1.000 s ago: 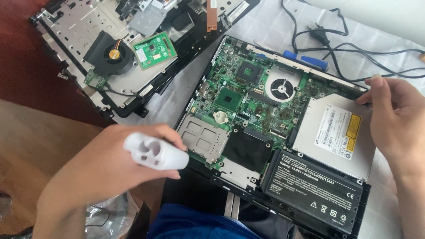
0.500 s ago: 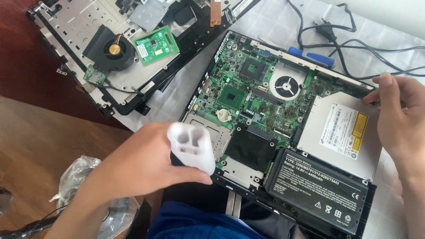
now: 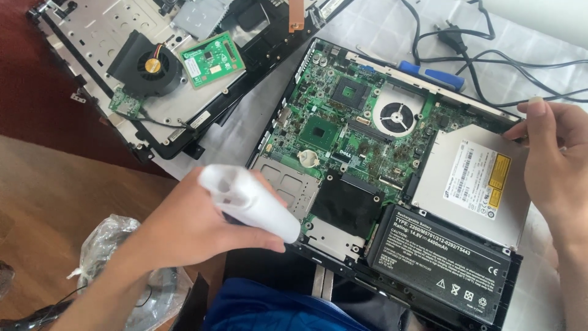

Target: Cleaning a laptop motherboard and using a screwdriver to disassemble internal components.

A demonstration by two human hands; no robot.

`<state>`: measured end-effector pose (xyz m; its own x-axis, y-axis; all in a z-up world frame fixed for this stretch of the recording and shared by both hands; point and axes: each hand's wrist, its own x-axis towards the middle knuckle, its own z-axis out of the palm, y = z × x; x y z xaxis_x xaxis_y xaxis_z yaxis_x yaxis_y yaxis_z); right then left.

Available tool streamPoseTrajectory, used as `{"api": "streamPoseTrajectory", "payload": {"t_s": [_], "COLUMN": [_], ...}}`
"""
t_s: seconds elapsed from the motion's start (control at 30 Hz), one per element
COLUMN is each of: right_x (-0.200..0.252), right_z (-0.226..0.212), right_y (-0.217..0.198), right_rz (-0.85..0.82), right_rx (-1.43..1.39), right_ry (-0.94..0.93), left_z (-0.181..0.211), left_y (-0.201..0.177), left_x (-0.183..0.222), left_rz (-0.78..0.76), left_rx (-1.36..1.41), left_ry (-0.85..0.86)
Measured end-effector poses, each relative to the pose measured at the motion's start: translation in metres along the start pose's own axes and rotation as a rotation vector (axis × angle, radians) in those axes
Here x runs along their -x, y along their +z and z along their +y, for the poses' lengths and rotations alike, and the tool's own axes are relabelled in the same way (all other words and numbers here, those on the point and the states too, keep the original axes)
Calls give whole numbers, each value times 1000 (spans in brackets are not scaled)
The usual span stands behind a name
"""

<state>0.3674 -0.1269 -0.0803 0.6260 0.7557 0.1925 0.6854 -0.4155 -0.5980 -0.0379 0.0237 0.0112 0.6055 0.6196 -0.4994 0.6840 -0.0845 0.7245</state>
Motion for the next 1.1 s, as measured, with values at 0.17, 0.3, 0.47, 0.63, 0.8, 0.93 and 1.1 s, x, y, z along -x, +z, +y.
{"api": "streamPoseTrajectory", "payload": {"t_s": [0.17, 0.3, 0.47, 0.63, 0.8, 0.93, 1.1], "right_x": [1, 3, 2, 5, 7, 8, 8], "right_z": [-4, -15, -13, -32, -41, -42, -39], "right_y": [-1, -3, -7, -14, -18, -19, -20], "right_rz": [-9, -15, -11, -1, 3, 16, 19], "right_rx": [-27, -11, -71, -41, -9, 28, 53], "right_ry": [4, 64, -32, 2, 48, 21, 31], "left_z": [32, 48, 68, 89, 93, 86, 54], "left_y": [-10, -10, -4, -3, -10, -12, 31], "left_x": [-3, -5, -9, -10, -14, -13, -15], "left_rz": [-179, -305, -393, -495, -480, -375, 26], "left_rx": [-376, -673, -883, -982, -785, -813, -313], "left_ry": [35, 167, 220, 166, 110, 14, 717]}}
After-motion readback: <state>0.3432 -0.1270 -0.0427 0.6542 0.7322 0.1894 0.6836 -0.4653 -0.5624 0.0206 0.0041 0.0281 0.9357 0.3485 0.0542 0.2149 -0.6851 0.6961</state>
